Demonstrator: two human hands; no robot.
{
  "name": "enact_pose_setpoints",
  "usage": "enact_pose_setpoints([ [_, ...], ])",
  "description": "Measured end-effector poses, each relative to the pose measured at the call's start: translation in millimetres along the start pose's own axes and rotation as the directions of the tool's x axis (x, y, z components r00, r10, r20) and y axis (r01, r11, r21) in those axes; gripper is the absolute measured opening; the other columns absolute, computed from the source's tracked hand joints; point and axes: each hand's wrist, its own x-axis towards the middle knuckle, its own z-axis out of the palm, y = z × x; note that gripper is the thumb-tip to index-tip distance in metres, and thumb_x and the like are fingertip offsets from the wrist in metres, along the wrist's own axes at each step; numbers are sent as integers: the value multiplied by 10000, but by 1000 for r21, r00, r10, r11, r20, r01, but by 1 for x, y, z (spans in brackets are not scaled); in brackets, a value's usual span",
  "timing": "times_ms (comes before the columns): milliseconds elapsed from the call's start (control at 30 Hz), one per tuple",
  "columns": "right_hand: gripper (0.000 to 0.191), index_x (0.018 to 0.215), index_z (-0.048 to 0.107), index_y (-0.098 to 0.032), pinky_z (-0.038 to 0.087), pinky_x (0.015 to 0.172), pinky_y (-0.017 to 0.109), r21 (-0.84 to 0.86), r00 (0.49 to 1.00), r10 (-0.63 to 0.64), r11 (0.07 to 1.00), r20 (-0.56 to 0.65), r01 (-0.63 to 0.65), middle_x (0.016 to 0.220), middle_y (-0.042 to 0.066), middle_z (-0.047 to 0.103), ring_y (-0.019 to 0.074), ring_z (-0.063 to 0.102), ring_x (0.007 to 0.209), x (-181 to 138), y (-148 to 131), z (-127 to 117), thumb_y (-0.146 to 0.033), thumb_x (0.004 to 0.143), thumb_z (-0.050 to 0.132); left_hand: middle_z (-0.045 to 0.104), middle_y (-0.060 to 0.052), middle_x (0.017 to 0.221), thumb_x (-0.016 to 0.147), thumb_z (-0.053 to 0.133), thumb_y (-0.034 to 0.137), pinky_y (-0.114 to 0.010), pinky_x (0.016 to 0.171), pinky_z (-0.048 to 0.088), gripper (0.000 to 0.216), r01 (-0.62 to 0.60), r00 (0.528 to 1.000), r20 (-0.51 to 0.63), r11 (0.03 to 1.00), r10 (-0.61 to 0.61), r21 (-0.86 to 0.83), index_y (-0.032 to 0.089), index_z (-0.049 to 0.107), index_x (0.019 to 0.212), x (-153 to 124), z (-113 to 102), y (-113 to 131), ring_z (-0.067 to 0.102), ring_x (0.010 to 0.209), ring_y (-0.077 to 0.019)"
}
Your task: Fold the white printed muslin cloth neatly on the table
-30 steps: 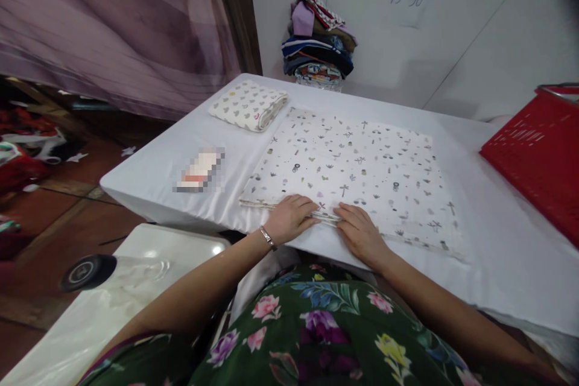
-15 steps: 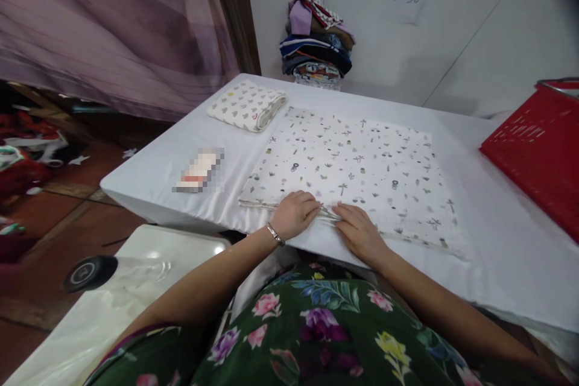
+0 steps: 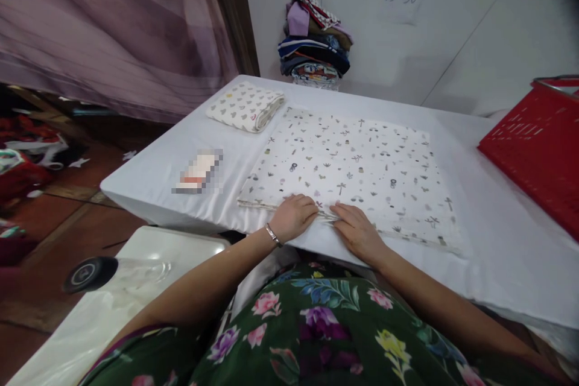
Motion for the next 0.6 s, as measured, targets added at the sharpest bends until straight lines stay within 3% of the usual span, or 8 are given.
enact_pose_setpoints([
  [133, 167, 893, 659, -142, 416, 968, 431, 17, 1000, -19, 1000, -15, 20, 1212, 137, 587, 244, 469, 1193, 1, 1, 0, -108, 873, 497, 613, -55, 924, 925, 406, 276, -315, 811, 408, 238, 8, 1000, -17, 1000, -8, 11, 180, 624, 939, -2, 0, -1, 518, 888, -162],
  [300, 194, 905, 658, -154, 433, 933, 423, 21, 999, -26, 999, 18, 26, 1111, 106, 636, 220, 535, 1077, 3, 0, -1, -108, 885, 471, 616, -56, 936, 925, 399, 258, -321, 822, 401, 234, -73, 997, 23, 996, 72, 57, 181, 620, 931, -5, 1, 0, 515, 903, -169],
  [600, 222, 905, 658, -155, 441, 919, 430, 52, 1000, -8, 999, 24, 6, 1111, 101, 632, 227, 525, 1066, 3, 1, 0, -108, 890, 441, 610, -68, 1017, 891, 469, 409, -349, 841, 391, 298, -124, 991, 56, 990, 121, 60, 181, 584, 1045, -11, 0, -3, 516, 962, -203],
])
